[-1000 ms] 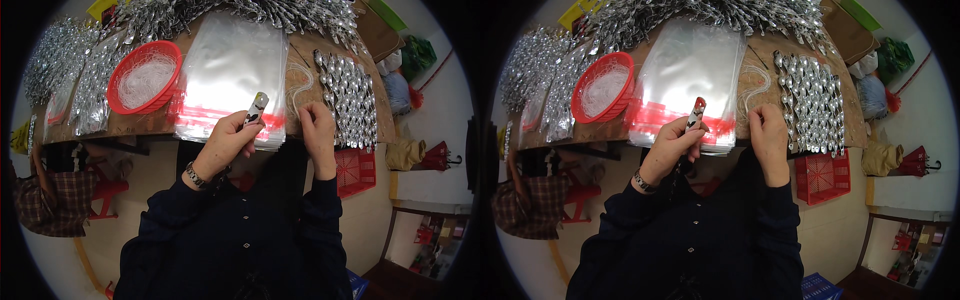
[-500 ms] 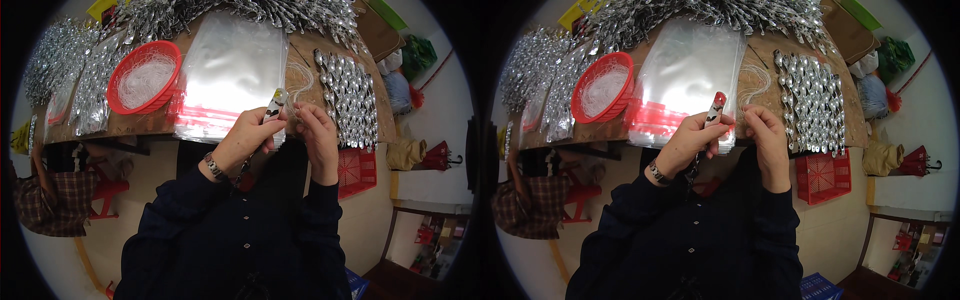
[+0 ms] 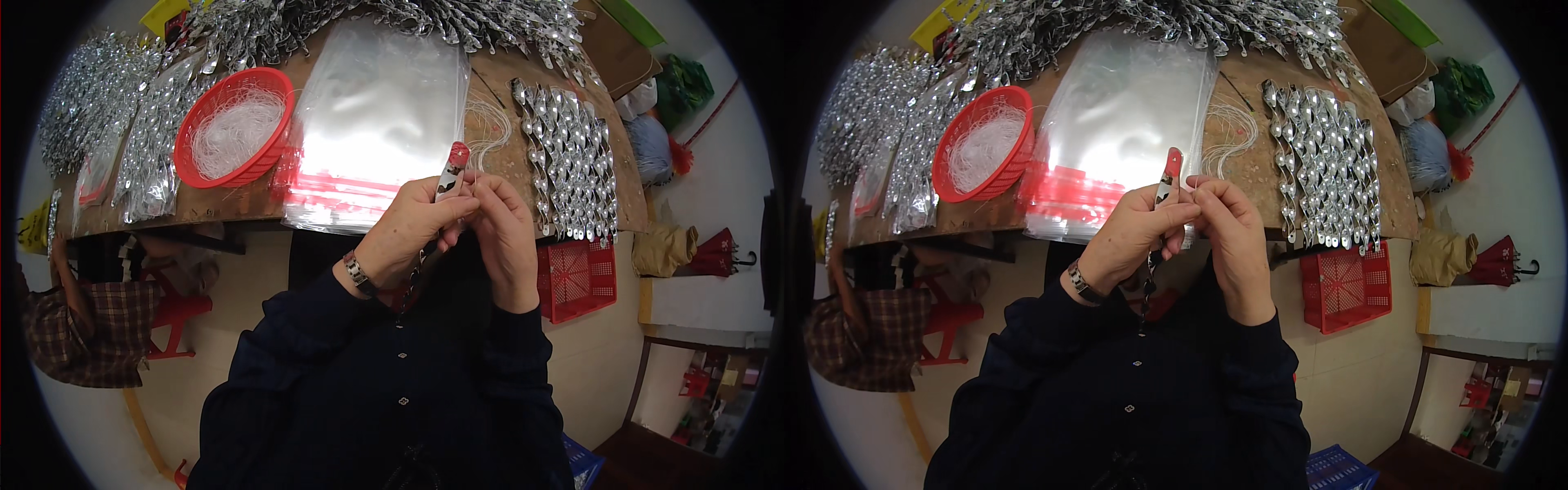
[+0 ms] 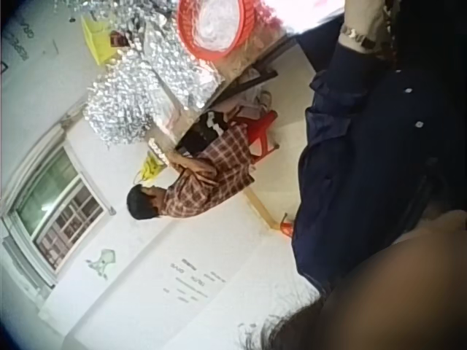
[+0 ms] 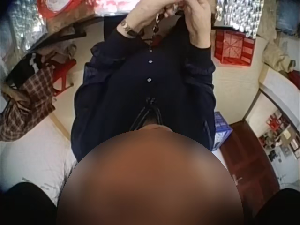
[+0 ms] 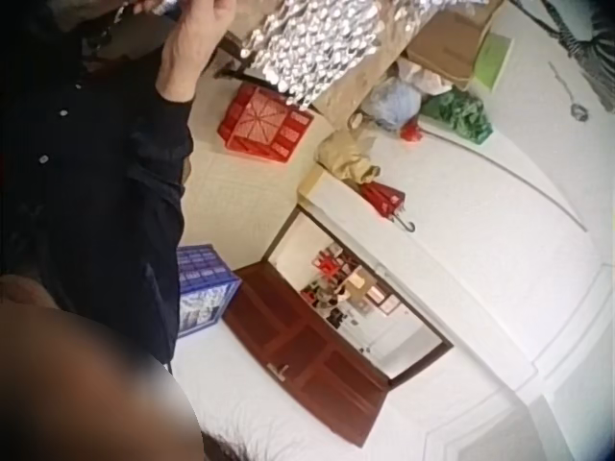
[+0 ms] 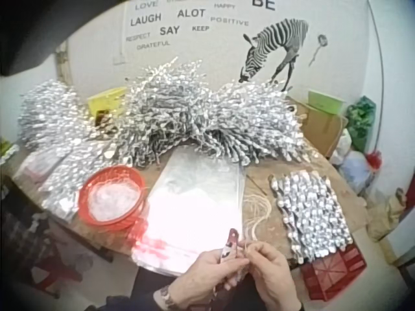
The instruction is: Packaging silver tinsel and decorative items into clear plastic bags.
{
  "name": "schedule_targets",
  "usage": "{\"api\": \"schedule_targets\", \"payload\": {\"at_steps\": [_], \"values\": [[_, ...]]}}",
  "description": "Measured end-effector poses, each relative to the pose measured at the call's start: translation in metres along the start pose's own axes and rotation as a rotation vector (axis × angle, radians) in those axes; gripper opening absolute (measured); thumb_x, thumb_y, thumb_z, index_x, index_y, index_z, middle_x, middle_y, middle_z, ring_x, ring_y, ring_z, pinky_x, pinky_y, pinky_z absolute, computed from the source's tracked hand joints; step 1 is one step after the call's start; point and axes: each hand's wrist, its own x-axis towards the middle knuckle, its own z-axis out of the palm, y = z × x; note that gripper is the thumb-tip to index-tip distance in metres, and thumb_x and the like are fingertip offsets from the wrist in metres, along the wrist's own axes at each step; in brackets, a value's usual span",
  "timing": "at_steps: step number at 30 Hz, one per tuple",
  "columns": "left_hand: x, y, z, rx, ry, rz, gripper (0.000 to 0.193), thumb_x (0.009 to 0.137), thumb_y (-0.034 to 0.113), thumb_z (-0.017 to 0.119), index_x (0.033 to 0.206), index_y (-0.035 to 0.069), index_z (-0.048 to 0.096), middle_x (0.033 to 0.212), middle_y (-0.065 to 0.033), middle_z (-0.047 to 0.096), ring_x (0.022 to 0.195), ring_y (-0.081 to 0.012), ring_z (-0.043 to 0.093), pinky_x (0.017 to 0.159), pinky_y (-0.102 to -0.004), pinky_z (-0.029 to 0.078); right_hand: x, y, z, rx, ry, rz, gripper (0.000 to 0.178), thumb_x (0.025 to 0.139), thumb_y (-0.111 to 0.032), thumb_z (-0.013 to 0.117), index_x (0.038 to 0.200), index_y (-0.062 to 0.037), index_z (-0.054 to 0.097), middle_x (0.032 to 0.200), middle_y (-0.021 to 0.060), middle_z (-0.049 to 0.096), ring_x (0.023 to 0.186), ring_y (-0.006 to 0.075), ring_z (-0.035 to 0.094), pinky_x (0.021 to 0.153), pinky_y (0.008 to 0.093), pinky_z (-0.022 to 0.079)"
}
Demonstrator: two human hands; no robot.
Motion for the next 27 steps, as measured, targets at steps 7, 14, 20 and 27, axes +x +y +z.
{"api": "schedule_targets", "payload": {"at_steps": [7,14,20,27], "values": [[-0.009,0.011,-0.012,0.134,0.059,0.024,0.015,0.093,0.017,0.063,0.095,0.002,0.062,0.066,0.0009,0.058,0.052,-0.0060,0.055,0.046,-0.0192,0.042,-0.001,-0.012,-0.002,-0.496,0.139,-0.276,0.016,0.097,-0.010,0.055,0.111,-0.0032,0.059,0.117,0.0065,0.062,0.094,0.0099,0.058,0.079,0.0232,0.046],[-0.026,0.030,-0.018,0.421,0.064,0.074,0.017,0.094,0.019,0.061,0.089,0.003,0.062,0.063,0.0023,0.055,0.052,-0.0047,0.052,0.048,-0.0202,0.039,-0.007,-0.022,0.011,-0.705,-0.122,-0.377,0.032,0.091,-0.002,0.060,0.123,-0.0017,0.056,0.114,0.0047,0.062,0.090,0.0079,0.057,0.079,0.0217,0.046],[-0.036,0.034,-0.023,0.547,0.034,0.071,0.016,0.094,0.017,0.060,0.087,0.003,0.062,0.065,0.0028,0.054,0.055,-0.0043,0.050,0.050,-0.0200,0.038,-0.010,-0.021,0.022,-0.902,-0.245,-0.352,0.029,0.088,-0.001,0.064,0.116,0.0002,0.061,0.092,0.0044,0.065,0.078,0.0096,0.059,0.069,0.0241,0.047],[-0.036,0.027,-0.034,0.452,0.043,0.046,0.016,0.094,0.017,0.060,0.089,0.002,0.062,0.065,0.0019,0.055,0.055,-0.0049,0.052,0.049,-0.0195,0.039,-0.011,-0.020,0.022,-1.044,-0.173,-0.476,0.005,0.087,-0.001,0.065,0.091,0.0013,0.064,0.083,0.0071,0.064,0.071,0.0124,0.059,0.065,0.0249,0.046]]}}
